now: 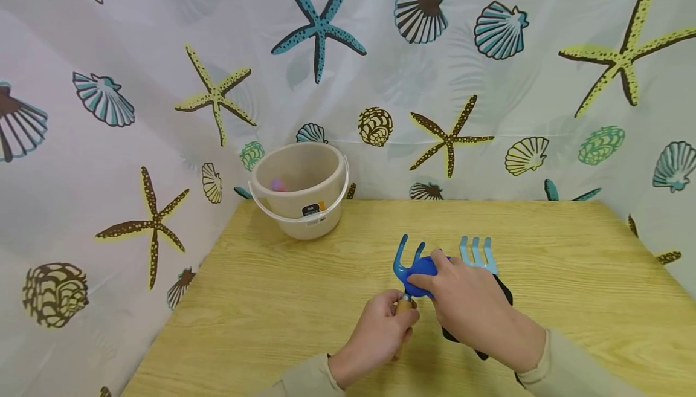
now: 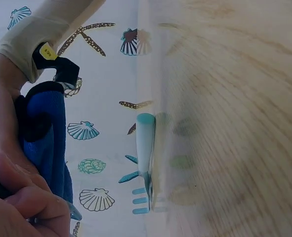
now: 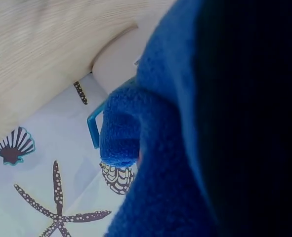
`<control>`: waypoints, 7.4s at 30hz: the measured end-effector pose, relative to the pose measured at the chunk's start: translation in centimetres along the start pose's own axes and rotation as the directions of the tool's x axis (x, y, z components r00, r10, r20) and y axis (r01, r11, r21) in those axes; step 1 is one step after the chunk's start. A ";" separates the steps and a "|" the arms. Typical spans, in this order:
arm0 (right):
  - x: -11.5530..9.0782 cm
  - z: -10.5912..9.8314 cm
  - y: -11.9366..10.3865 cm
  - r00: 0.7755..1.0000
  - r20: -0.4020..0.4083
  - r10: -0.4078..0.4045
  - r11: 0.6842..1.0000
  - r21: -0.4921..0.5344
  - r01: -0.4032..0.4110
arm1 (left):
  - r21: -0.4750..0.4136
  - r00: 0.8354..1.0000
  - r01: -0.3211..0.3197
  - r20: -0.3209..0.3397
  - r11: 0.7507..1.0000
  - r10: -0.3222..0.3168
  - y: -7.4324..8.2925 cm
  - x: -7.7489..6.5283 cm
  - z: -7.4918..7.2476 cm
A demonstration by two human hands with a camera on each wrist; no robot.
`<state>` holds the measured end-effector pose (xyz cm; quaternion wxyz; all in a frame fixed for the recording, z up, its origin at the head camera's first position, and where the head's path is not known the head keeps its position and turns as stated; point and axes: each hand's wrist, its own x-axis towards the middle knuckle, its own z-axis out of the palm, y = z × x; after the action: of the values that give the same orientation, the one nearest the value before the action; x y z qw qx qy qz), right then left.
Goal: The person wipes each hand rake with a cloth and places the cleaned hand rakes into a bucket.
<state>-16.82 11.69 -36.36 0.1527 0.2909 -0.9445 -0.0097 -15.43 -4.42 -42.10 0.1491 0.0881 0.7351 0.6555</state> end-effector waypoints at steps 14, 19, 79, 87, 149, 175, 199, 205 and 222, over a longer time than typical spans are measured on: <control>1.6 0.7 0.3 1.000 -0.014 -0.007 1.000 -0.004 0.007 | 0.027 1.000 -0.019 0.006 0.999 0.019 -0.1 0.0 0.4; 0.5 -0.4 0.3 0.999 0.040 -0.030 0.999 0.024 0.029 | 0.057 0.999 -0.018 -0.029 0.998 0.020 -0.1 0.4 0.0; -0.8 0.8 1.5 0.988 -0.146 0.040 0.996 0.090 -0.027 | -0.077 0.997 -0.070 -0.023 0.995 0.069 0.4 -0.3 0.1; -1.8 0.9 2.0 0.989 -0.141 0.039 0.995 0.095 -0.026 | -0.105 0.997 -0.077 -0.013 0.991 0.076 0.7 -0.3 0.4; -2.6 1.5 2.1 0.982 -0.191 -0.006 0.995 0.098 0.025 | -0.143 1.000 -0.001 -0.008 0.990 0.000 1.4 -0.4 -0.8; -0.9 0.7 0.4 0.993 -0.110 -0.043 0.996 0.070 0.051 | -0.131 0.999 -0.027 0.034 0.991 0.032 0.3 0.2 -0.2; 0.0 0.7 -0.6 0.988 -0.150 -0.025 0.999 0.038 0.031 | -0.060 0.997 -0.065 0.025 0.996 0.066 -0.1 -0.2 -0.3; 1.1 1.5 -0.4 0.980 -0.196 -0.019 1.000 -0.014 0.017 | -0.055 0.995 -0.068 0.071 0.996 0.071 -0.1 -0.7 0.3; -0.7 0.5 0.7 0.998 -0.067 0.008 1.000 0.028 -0.006 | -0.058 1.000 -0.022 0.012 0.998 0.023 -0.4 -0.2 0.2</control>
<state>-16.83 12.63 -37.00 0.1804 0.2900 -0.9398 0.0139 -15.14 -4.34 -42.47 0.1490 0.0962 0.7138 0.6775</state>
